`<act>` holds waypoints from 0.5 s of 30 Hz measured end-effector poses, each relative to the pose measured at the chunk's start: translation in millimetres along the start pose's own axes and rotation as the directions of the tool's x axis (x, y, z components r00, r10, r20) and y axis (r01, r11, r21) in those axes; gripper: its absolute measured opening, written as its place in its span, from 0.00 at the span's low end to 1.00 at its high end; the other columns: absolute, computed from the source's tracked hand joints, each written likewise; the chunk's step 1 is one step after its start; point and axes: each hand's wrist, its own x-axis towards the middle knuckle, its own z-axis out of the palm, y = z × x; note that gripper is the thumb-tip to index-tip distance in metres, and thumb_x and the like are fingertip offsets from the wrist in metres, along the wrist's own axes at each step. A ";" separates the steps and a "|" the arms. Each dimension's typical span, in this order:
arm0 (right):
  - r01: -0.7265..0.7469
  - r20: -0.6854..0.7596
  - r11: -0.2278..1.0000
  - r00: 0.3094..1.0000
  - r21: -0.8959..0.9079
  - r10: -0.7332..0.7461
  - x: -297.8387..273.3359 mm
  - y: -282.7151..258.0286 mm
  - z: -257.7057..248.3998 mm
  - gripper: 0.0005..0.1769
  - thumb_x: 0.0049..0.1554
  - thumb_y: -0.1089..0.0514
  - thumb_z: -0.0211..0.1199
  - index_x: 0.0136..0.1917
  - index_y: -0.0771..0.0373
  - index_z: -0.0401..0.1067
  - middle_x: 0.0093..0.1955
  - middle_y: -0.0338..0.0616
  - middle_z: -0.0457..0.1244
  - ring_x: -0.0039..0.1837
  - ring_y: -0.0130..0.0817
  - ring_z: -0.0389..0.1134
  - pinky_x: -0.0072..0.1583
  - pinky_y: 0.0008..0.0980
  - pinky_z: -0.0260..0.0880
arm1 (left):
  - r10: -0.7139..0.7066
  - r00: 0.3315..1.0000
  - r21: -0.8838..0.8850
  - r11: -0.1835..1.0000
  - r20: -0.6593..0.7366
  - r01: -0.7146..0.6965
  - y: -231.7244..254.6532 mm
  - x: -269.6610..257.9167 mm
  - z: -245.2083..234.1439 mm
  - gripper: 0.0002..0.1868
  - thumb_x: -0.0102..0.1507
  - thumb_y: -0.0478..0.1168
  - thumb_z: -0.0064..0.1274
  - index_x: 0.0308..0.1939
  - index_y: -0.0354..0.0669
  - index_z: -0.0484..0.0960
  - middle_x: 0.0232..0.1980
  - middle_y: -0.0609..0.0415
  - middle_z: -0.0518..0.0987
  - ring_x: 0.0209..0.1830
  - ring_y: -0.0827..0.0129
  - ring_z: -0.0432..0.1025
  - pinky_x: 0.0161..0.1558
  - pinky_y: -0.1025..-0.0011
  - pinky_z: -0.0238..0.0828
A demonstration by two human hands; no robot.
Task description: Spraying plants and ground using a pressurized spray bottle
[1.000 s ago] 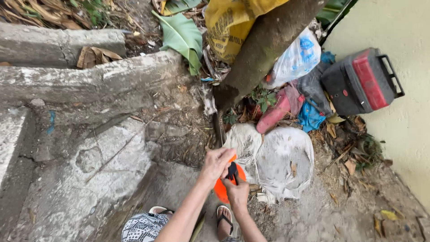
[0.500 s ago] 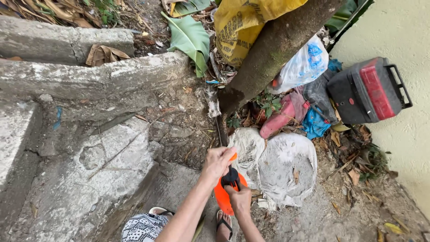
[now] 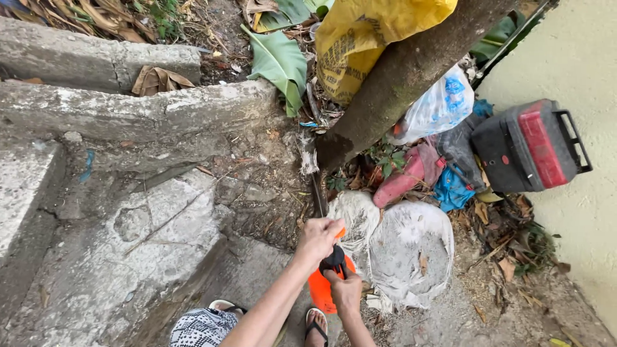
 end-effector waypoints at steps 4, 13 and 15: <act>0.147 -0.073 0.984 0.985 -0.104 -0.155 -0.5 -6.1 0.2 0.15 0.39 0.51 0.66 0.27 0.61 0.65 0.27 0.36 0.51 0.33 0.29 0.48 0.36 0.33 0.48 | 0.141 0.988 -0.116 0.984 0.067 -0.132 -7.9 5.1 -3.7 0.21 0.64 0.48 0.56 0.22 0.42 0.70 0.17 0.62 0.57 0.08 0.78 0.54 0.09 0.80 0.46; -0.036 0.040 0.992 0.998 -0.124 0.041 -10.2 -35.6 -25.1 0.24 0.46 0.47 0.60 0.44 0.67 0.84 0.35 0.53 0.71 0.40 0.37 0.65 0.45 0.35 0.63 | -0.090 0.992 0.215 0.971 -0.088 0.107 -122.7 79.3 23.7 0.11 0.50 0.46 0.50 0.14 0.57 0.67 0.16 0.66 0.65 0.18 0.79 0.61 0.20 0.70 0.51; 0.112 0.204 0.978 0.976 -0.176 -0.075 19.3 -47.9 -16.3 0.23 0.47 0.47 0.59 0.44 0.66 0.83 0.35 0.53 0.71 0.40 0.38 0.65 0.45 0.36 0.64 | -0.075 0.990 0.190 0.977 -0.117 0.096 -130.3 108.3 54.0 0.09 0.49 0.48 0.53 0.17 0.56 0.73 0.17 0.63 0.69 0.15 0.77 0.64 0.16 0.73 0.55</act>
